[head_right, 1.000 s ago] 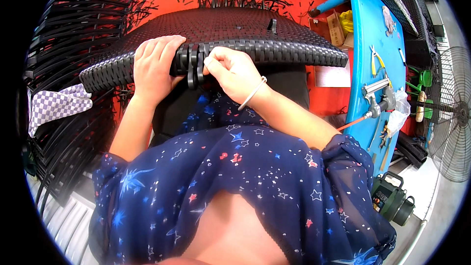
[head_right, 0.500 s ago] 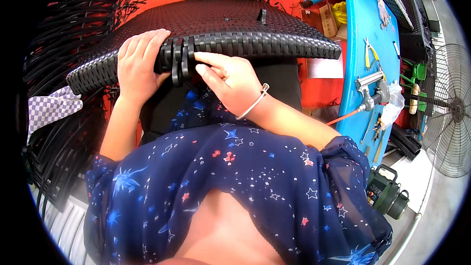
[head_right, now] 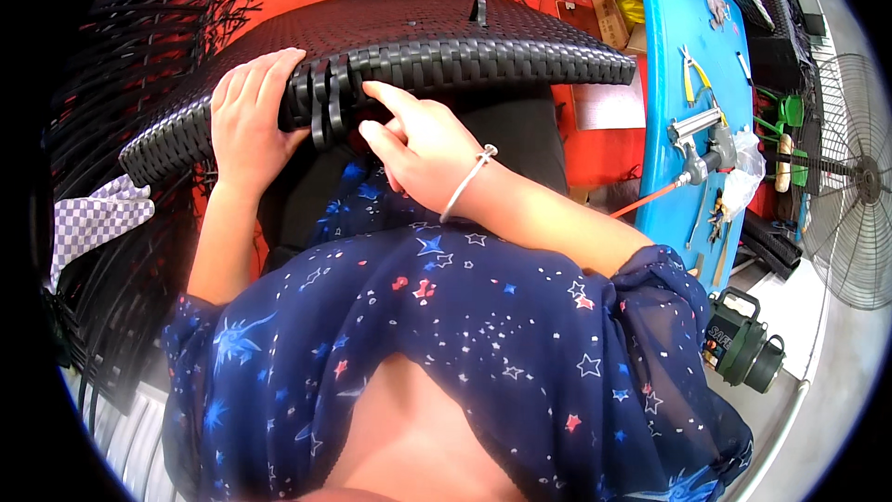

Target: The person sits on the floor and weaves black plastic strips into a chair seat frame. They use pliers to cut a strip and a knife to trim excess material, then continue weaving the strips by hand to form the seat surface.

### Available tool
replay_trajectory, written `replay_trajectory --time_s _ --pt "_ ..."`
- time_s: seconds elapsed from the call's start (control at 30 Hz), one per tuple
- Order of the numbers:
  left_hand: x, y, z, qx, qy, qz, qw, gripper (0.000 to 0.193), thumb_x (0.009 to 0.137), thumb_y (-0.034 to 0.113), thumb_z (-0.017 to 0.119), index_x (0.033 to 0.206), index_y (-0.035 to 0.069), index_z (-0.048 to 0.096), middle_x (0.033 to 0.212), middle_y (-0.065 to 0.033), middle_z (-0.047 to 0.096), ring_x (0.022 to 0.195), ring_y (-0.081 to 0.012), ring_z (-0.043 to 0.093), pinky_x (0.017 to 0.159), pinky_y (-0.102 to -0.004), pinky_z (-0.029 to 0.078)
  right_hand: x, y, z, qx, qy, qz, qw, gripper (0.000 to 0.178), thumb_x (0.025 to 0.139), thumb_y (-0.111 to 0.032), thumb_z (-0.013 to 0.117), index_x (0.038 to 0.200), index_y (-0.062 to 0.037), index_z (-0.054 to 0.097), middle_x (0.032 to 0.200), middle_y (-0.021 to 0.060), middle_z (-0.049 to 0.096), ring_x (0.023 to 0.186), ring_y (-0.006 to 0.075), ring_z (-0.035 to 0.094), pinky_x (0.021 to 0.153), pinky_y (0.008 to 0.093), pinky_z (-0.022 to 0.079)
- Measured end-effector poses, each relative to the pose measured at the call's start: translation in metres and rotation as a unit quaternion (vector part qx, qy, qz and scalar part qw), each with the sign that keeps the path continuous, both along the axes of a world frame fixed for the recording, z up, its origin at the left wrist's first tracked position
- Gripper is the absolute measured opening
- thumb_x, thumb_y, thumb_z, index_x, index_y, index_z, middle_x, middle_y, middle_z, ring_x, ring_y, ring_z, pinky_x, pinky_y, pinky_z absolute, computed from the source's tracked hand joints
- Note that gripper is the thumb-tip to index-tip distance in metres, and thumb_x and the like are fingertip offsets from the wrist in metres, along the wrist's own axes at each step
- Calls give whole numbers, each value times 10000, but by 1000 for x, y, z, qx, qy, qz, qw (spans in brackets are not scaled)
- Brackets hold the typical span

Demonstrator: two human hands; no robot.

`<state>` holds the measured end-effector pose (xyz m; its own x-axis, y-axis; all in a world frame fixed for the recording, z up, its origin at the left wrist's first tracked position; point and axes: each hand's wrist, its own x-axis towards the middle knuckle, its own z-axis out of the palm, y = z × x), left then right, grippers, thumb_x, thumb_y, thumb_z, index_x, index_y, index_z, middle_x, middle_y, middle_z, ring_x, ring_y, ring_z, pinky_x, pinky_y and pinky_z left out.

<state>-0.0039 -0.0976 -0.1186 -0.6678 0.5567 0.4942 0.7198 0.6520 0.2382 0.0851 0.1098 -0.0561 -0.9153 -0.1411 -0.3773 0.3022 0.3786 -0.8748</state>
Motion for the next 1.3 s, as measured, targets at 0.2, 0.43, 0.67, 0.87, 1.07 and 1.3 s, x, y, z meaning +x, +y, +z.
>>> replay_trajectory --time_s 0.2,0.43,0.67,0.87,1.07,1.3 --pt "0 1 -2 0 -7 2 1000 689 570 158 807 1220 125 580 1139 -34 635 1070 -237 596 972 -382 422 -4 -3 2 -69 -68 -28 995 567 983 -167 524 1448 81 315 679 81 670 428 99 493 449 249 434" --pt "2 2 -2 -8 0 10 1000 685 564 177 818 1207 141 587 1129 -9 641 1053 -220 600 971 -374 417 -2 2 0 -143 -81 -28 986 587 989 -179 518 1445 111 290 794 124 705 423 102 504 456 224 431" --pt "-1 3 -6 -2 5 0 1000 678 563 177 822 1198 147 586 1122 -5 641 1051 -216 597 965 -370 412 -16 10 -27 -319 -147 -200 915 302 963 -152 571 1185 53 589 576 14 527 386 56 376 391 202 296" --pt "-1 3 -3 -13 7 5 1000 673 552 164 822 1182 150 585 1111 -6 636 1048 -217 594 963 -369 406 -11 16 -31 -345 -120 -143 920 330 884 -68 617 1189 59 612 537 -33 495 395 28 380 404 188 283" --pt "-2 0 -7 -13 -6 5 1000 755 497 99 821 1210 136 577 1145 -28 640 1079 -247 591 969 -389 418 -6 24 -27 -231 -48 -70 969 313 892 -121 630 1177 3 672 588 -44 539 474 12 420 445 188 336" --pt "-3 1 -2 -12 -7 10 1000 743 515 145 847 1209 155 581 1132 -6 634 1053 -214 595 972 -369 412 6 23 -20 -109 41 -17 993 408 994 -148 546 1366 16 516 551 11 580 451 42 459 476 195 379"
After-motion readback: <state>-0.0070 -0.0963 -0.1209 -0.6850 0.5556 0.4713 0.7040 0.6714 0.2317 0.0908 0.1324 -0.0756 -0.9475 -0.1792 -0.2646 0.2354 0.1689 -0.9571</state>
